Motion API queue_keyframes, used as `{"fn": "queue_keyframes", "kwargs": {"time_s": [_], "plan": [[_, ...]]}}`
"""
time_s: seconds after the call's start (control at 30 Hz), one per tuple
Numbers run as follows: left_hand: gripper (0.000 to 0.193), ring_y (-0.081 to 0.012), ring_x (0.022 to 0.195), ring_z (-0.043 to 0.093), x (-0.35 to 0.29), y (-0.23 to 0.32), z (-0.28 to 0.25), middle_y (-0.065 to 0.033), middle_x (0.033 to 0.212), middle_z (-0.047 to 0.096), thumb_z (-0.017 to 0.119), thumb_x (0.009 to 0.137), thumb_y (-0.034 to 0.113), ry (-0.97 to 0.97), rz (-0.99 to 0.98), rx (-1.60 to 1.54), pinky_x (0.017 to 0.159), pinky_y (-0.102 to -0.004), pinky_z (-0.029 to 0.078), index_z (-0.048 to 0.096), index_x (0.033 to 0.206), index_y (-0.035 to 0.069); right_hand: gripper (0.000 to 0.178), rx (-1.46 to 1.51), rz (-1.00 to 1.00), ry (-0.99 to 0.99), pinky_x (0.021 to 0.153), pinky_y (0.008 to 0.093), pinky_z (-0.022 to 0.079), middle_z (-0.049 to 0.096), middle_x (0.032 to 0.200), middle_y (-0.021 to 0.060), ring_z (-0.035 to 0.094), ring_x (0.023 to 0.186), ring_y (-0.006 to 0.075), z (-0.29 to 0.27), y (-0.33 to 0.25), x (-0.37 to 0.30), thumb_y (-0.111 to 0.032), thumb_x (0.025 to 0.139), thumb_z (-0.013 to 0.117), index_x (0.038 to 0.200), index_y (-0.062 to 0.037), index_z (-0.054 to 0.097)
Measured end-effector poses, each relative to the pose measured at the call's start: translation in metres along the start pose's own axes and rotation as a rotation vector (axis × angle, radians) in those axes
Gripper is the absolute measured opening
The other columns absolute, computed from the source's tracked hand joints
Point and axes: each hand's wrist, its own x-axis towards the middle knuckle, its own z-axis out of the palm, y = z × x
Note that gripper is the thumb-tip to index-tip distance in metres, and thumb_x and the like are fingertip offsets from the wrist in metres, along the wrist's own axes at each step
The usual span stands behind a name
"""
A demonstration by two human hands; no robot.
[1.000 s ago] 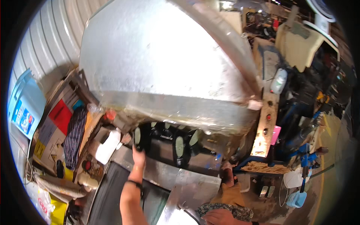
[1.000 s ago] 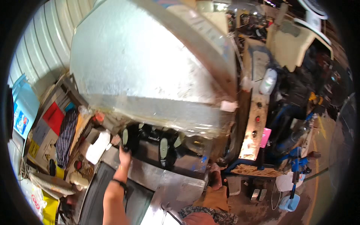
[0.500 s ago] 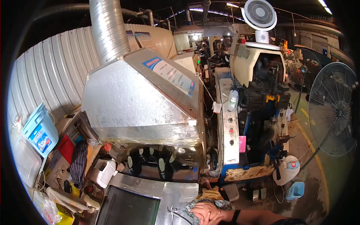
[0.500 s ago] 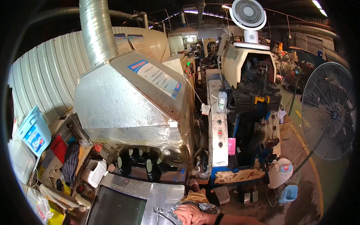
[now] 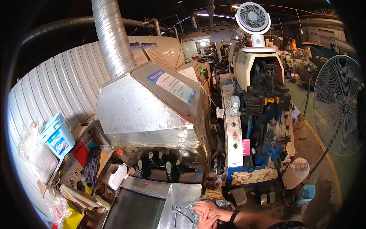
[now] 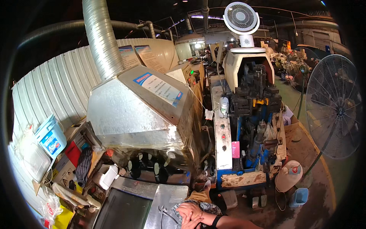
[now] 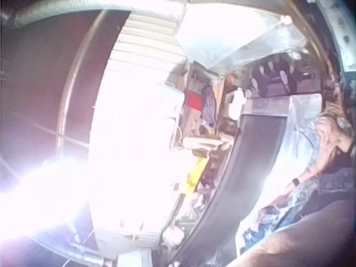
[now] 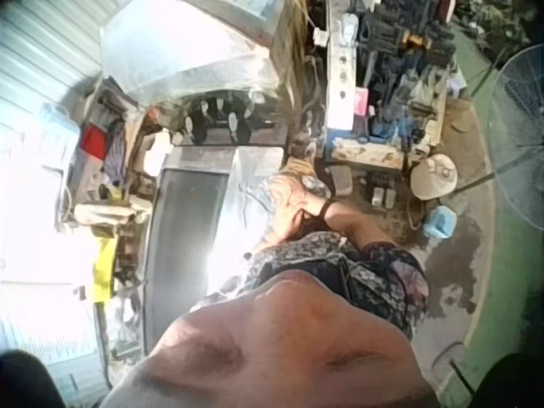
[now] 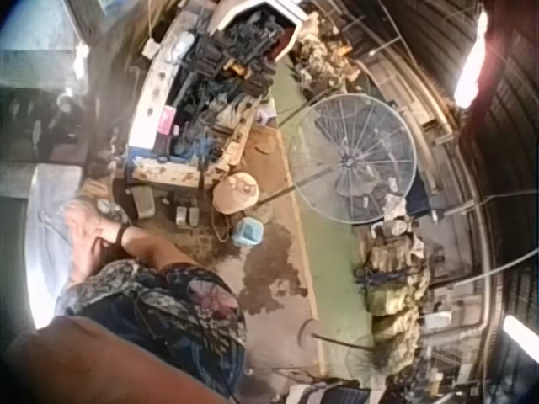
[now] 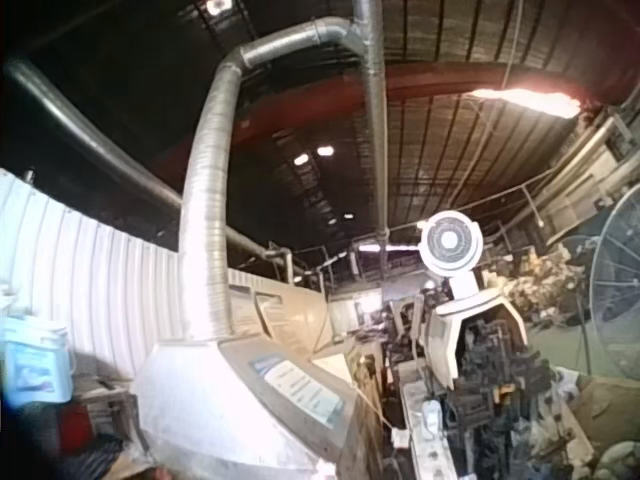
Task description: Assembling shoe parts using a heat machine and placing completed units on a conveyor belt.
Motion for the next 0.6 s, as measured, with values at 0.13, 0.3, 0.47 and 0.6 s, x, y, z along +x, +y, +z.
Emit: {"fn": "queue_keyframes", "kwargs": {"time_s": [0.13, 0.3, 0.47, 0.6], "plan": [[0.030, -0.0367, 0.125, 0.050, 0.003, 0.008, -0.008, -0.0123, 0.126, 0.061, 0.064, 0.082, 0.010, -0.015, -0.017, 0.004, 0.107, -0.0519, 0.032, 0.065, 0.112, 0.010, 0.029, -0.030, 0.003, 0.076, 0.072, 0.0391, 0.051, 0.064, 0.087, 0.0139, 0.062, 0.083, 0.0324, 0.002, -0.003, 0.000, -0.013, 0.071, 0.068, 0.098, -0.0005, 0.064], [0.035, -0.0369, 0.134, 0.041, -0.007, 0.002, -0.001, -0.0010, 0.128, 0.062, 0.065, 0.082, 0.015, -0.115, -0.109, -0.056, 0.111, -0.0530, 0.024, 0.065, 0.116, 0.015, 0.023, -0.169, 0.043, 0.106, 0.078, 0.0388, 0.054, 0.068, 0.090, 0.0096, 0.065, 0.090, 0.0305, 0.013, -0.006, -0.004, -0.011, 0.075, 0.069, 0.098, -0.0076, 0.068], [0.035, -0.0413, 0.137, 0.035, -0.002, 0.017, -0.008, -0.0065, 0.133, 0.059, 0.064, 0.080, 0.009, -0.124, -0.132, -0.106, 0.113, -0.0580, 0.020, 0.065, 0.115, 0.011, 0.021, -0.198, 0.045, 0.211, 0.077, 0.0402, 0.050, 0.065, 0.095, 0.0110, 0.062, 0.089, 0.0317, 0.002, -0.011, -0.001, -0.012, 0.076, 0.067, 0.096, -0.0032, 0.066], [0.030, -0.0372, 0.127, 0.050, -0.002, 0.051, -0.039, -0.0128, 0.130, 0.060, 0.063, 0.082, 0.007, -0.110, -0.128, -0.208, 0.107, -0.0465, 0.038, 0.066, 0.112, 0.005, 0.017, -0.224, 0.323, 0.591, 0.086, 0.0406, 0.049, 0.067, 0.102, 0.0118, 0.062, 0.099, 0.0325, -0.027, -0.017, -0.013, -0.016, 0.086, 0.066, 0.099, -0.0036, 0.067]]}}
